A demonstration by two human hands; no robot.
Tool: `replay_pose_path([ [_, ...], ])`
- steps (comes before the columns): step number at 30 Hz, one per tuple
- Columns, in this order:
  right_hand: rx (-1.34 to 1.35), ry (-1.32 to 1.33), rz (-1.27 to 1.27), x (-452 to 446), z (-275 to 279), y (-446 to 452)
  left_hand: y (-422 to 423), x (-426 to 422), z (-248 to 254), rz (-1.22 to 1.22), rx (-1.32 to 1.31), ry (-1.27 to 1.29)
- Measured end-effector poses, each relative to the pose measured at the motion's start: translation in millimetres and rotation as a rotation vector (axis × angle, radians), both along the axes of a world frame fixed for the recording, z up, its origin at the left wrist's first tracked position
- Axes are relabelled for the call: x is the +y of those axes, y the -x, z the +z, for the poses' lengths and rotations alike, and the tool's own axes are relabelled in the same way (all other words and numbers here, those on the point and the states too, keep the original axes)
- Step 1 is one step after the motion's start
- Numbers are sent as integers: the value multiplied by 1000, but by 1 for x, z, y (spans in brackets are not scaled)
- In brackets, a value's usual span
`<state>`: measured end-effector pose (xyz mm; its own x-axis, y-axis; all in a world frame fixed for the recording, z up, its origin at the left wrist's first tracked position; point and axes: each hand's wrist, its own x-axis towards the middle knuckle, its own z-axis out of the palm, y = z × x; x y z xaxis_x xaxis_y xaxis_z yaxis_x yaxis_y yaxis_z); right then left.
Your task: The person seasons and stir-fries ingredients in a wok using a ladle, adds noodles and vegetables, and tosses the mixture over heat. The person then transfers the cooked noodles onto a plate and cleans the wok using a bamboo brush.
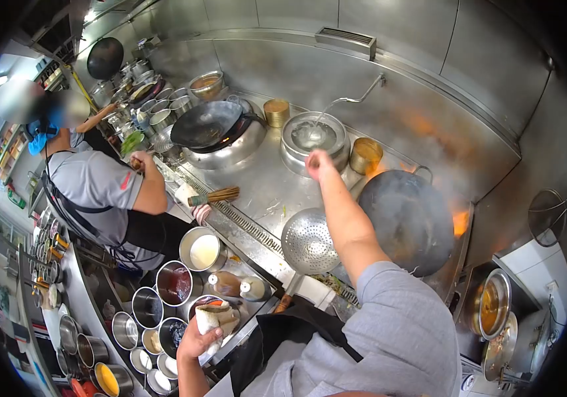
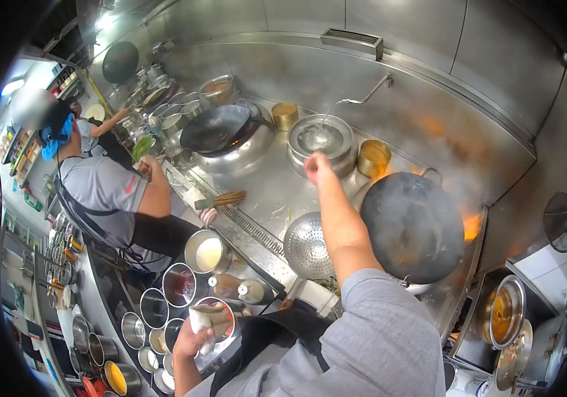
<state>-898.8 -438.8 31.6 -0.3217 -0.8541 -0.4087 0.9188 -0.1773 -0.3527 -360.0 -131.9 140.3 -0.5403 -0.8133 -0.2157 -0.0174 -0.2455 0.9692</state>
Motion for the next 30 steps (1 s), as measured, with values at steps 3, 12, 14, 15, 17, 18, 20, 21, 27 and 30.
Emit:
replay_pose_path([
  [3,-255,338,-164,9,44,-3,-7,-22,-45,-110,-175,27],
  [12,-273,522,179,220,105,18,111,-62,-68,-458,-18,-70],
  [14,-119,420,145,279,129,23,150,-57,-64,-463,-39,-112],
  [15,-44,361,149,305,134,30,169,-55,-79,-506,30,-127],
  [17,113,195,67,356,158,26,203,-50,-111,-631,50,-170],
  [18,269,39,31,379,168,23,219,-47,-117,-718,3,-195],
  [20,339,-82,24,415,171,29,251,-20,-105,-702,-5,-304],
  [21,284,-123,44,431,168,34,264,-4,-98,-658,-26,-367],
  [27,275,-254,-74,531,111,52,321,62,-85,-839,-182,-370],
  [30,861,-484,211,576,52,41,336,79,-72,-912,-273,-327],
])
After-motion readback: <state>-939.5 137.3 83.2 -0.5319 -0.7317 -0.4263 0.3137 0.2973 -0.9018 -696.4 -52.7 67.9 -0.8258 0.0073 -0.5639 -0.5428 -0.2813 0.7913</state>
